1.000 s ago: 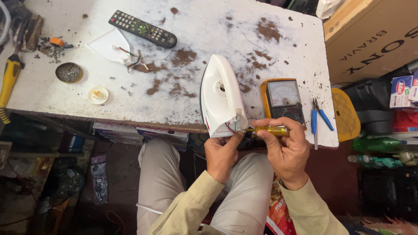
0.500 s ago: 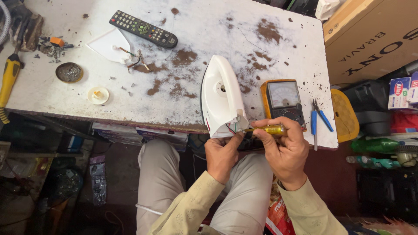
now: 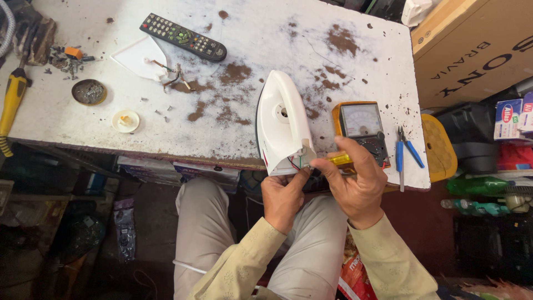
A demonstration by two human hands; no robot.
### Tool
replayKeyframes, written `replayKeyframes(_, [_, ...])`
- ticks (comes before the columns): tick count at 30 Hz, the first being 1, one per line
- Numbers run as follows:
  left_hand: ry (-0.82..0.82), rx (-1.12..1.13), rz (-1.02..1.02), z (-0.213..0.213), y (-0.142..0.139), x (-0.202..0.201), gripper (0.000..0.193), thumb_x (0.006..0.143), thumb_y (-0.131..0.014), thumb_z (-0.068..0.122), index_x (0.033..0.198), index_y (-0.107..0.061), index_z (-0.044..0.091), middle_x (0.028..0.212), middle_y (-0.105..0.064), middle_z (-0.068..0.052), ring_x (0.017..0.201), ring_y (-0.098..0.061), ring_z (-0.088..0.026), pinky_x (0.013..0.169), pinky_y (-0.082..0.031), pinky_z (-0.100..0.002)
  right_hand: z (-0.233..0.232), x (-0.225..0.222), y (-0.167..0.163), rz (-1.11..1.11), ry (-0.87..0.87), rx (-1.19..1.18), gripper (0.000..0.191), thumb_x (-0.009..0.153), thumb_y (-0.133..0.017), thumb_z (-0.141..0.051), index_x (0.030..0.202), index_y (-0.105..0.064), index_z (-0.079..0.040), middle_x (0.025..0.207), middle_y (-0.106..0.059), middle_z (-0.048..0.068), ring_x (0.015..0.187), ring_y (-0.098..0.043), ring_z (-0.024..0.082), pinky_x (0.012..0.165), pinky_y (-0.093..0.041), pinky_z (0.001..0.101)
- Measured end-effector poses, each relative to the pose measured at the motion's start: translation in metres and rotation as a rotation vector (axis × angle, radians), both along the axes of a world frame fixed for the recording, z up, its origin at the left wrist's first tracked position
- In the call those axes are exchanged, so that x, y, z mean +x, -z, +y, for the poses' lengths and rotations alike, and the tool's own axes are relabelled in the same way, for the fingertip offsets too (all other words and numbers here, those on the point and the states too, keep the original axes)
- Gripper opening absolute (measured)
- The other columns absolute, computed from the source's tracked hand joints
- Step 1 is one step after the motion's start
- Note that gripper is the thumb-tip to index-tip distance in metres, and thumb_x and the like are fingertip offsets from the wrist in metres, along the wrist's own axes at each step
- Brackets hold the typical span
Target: The person repairs an electric clothes iron at a workbench. They use a screwdriver to unscrew and open the iron's base, work on its internal wiring and thermostat while testing with a multimeter, then reassemble the base and handle the power cord and plug.
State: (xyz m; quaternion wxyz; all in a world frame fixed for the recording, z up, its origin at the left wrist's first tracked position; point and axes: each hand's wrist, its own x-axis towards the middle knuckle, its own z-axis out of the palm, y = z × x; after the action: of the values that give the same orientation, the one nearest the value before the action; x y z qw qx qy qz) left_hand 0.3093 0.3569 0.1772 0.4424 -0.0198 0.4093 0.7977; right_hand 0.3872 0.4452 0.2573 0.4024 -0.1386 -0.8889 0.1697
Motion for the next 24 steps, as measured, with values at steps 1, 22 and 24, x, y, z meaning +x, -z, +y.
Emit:
replayKeyframes(1, [-0.008,0.004,0.020,0.001,0.001,0.000,0.008,0.091,-0.074,0.006,0.089,-0.074,-0.002,0.060,-0.061,0.001,0.040,-0.043,-0.004,0.035,-0.028,-0.025,0.000,0.000,-0.001,-0.003,-0.021,-0.043,0.057,0.090,-0.084,-0.012,0.138,-0.054,-0.004,0.101,-0.073,0.012,0.087,-0.073,0.016,0.078,-0.060,0.0272])
replayKeyframes(22, [0.015,0.045,-0.027,-0.001,0.005,-0.002,0.010,0.091,-0.073,0.008,0.093,-0.074,-0.002,0.063,-0.063,0.001,0.040,-0.041,-0.003,0.036,-0.027,-0.024,-0.003,0.003,-0.002,0.003,0.007,-0.036,0.046,0.099,-0.076,-0.005,0.140,-0.057,0.000,0.108,-0.074,0.010,0.092,-0.074,0.016,0.080,-0.061,0.0295])
replayKeyframes(24, [0.025,0.039,-0.035,-0.002,0.005,-0.003,0.010,0.091,-0.072,0.009,0.091,-0.073,-0.001,0.062,-0.061,0.001,0.039,-0.040,-0.003,0.035,-0.026,-0.024,-0.003,0.003,-0.002,0.002,0.010,-0.022,0.045,0.098,-0.078,-0.006,0.139,-0.058,-0.002,0.105,-0.074,0.009,0.088,-0.073,0.015,0.078,-0.059,0.0294])
